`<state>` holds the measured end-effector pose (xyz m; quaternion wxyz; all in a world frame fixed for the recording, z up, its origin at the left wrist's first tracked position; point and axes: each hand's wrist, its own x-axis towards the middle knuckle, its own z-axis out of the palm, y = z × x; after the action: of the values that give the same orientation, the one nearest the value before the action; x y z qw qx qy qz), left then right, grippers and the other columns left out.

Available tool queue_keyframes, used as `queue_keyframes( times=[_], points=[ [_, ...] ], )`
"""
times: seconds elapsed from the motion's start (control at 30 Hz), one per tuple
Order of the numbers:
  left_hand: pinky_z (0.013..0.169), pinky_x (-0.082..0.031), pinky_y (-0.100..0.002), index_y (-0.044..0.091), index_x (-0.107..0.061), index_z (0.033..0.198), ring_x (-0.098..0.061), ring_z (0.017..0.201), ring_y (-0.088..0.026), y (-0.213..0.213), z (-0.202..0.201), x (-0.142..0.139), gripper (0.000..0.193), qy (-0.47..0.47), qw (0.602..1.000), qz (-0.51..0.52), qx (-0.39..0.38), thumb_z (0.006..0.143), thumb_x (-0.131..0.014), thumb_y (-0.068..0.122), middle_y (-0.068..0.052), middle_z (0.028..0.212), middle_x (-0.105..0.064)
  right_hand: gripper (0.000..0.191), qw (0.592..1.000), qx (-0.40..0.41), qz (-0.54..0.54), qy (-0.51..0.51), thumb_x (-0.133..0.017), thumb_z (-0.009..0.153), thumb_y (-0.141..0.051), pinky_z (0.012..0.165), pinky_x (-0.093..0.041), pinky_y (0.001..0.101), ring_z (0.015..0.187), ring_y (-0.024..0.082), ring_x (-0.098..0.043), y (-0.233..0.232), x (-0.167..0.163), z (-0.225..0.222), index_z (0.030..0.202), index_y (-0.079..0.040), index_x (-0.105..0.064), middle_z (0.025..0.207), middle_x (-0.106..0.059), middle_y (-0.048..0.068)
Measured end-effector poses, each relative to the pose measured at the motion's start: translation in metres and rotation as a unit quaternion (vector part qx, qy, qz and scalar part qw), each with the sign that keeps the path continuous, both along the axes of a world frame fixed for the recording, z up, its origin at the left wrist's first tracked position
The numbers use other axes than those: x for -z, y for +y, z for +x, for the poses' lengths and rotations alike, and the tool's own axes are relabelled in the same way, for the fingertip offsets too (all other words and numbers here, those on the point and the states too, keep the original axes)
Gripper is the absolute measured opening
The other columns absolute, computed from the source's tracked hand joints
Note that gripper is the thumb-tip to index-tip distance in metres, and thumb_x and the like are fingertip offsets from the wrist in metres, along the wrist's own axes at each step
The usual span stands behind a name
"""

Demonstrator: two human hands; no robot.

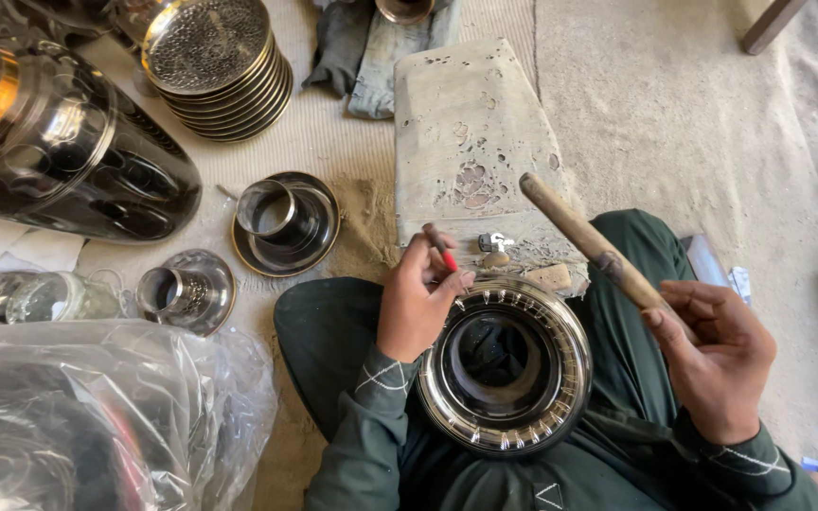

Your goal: The person sits on the floor with a brass vessel on their lap and hammers a decorative pattern into its rim, holding a punch against the metal with one hand and striking it with a wooden mallet in the other, repositioning the punch repeatedly around the rim.

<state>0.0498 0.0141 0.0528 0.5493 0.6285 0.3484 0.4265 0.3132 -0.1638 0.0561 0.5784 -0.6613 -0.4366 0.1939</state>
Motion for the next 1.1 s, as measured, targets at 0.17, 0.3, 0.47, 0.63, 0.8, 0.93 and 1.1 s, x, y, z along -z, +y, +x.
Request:
queue_keyframes(
  times=[0.17, 0.3, 0.47, 0.63, 0.8, 0.93, 1.1],
  points=[
    [0.065, -0.059, -0.024, 0.005, -0.057, 0.127, -0.071, 0.075, -0.008, 0.01, 0.004, -0.011, 0.039, 0.035, 0.998, -0.021, 0.055, 0.093, -0.074, 0.002, -0.002, 0.081, -0.065, 0.039, 0.997, -0.048, -0.052, -0.032, -0.076, 0.094, -0.006, 0.072, -0.056, 0.0235, 0.091, 0.014, -0.071, 0.03, -0.023, 0.008, 0.13, 0.006, -0.064, 0.103, -0.074, 0.017],
    [0.062, -0.057, -0.024, 0.007, -0.059, 0.13, -0.071, 0.072, -0.008, 0.014, 0.005, -0.022, 0.041, 0.077, 0.993, -0.019, 0.082, 0.092, -0.073, 0.002, -0.002, 0.078, -0.067, 0.032, 0.995, -0.069, -0.017, -0.066, -0.076, 0.096, -0.008, 0.079, -0.061, 0.0238, 0.095, 0.015, -0.074, 0.05, -0.044, 0.006, 0.124, 0.005, -0.066, 0.105, -0.075, 0.016],
    [0.059, -0.057, -0.024, 0.01, -0.059, 0.128, -0.072, 0.07, -0.007, 0.016, 0.007, -0.028, 0.039, 0.106, 0.99, -0.02, 0.092, 0.092, -0.072, 0.003, 0.0, 0.078, -0.068, 0.027, 0.977, -0.071, -0.03, -0.199, -0.081, 0.096, -0.011, 0.079, -0.06, 0.0269, 0.087, 0.015, -0.074, 0.063, -0.072, 0.009, 0.119, 0.002, -0.073, 0.097, -0.075, 0.015],
    [0.058, -0.057, -0.024, 0.007, -0.06, 0.12, -0.072, 0.07, -0.008, 0.017, 0.01, -0.026, 0.03, 0.088, 0.992, -0.015, 0.092, 0.093, -0.073, 0.003, -0.002, 0.077, -0.066, 0.028, 0.963, -0.098, -0.058, -0.244, -0.084, 0.09, -0.014, 0.072, -0.059, 0.0278, 0.08, 0.014, -0.073, 0.075, -0.091, 0.013, 0.114, -0.001, -0.076, 0.094, -0.077, 0.012],
    [0.058, -0.056, -0.025, 0.007, -0.06, 0.116, -0.071, 0.067, -0.009, 0.015, 0.013, -0.025, 0.027, 0.102, 0.992, -0.006, 0.068, 0.093, -0.073, 0.003, -0.002, 0.072, -0.067, 0.027, 0.954, -0.119, -0.073, -0.265, -0.085, 0.086, -0.014, 0.068, -0.059, 0.0267, 0.078, 0.013, -0.073, 0.08, -0.099, 0.015, 0.109, -0.002, -0.076, 0.092, -0.076, 0.012],
    [0.058, -0.056, -0.029, 0.007, -0.06, 0.113, -0.073, 0.065, -0.012, 0.01, 0.013, -0.028, 0.025, 0.125, 0.991, 0.042, 0.038, 0.092, -0.074, 0.005, -0.005, 0.069, -0.068, 0.028, 0.955, -0.114, -0.08, -0.262, -0.086, 0.087, -0.013, 0.065, -0.056, 0.0269, 0.075, 0.014, -0.071, 0.08, -0.101, 0.015, 0.111, -0.002, -0.077, 0.089, -0.076, 0.011],
    [0.056, -0.053, -0.034, 0.008, -0.06, 0.112, -0.072, 0.06, -0.019, 0.002, 0.013, -0.03, 0.026, 0.167, 0.984, 0.067, -0.001, 0.09, -0.075, 0.007, -0.007, 0.067, -0.067, 0.027, 0.957, -0.103, -0.053, -0.266, -0.085, 0.09, -0.014, 0.063, -0.057, 0.0237, 0.075, 0.013, -0.072, 0.079, -0.102, 0.011, 0.112, -0.001, -0.077, 0.09, -0.076, 0.011]
  ],
)
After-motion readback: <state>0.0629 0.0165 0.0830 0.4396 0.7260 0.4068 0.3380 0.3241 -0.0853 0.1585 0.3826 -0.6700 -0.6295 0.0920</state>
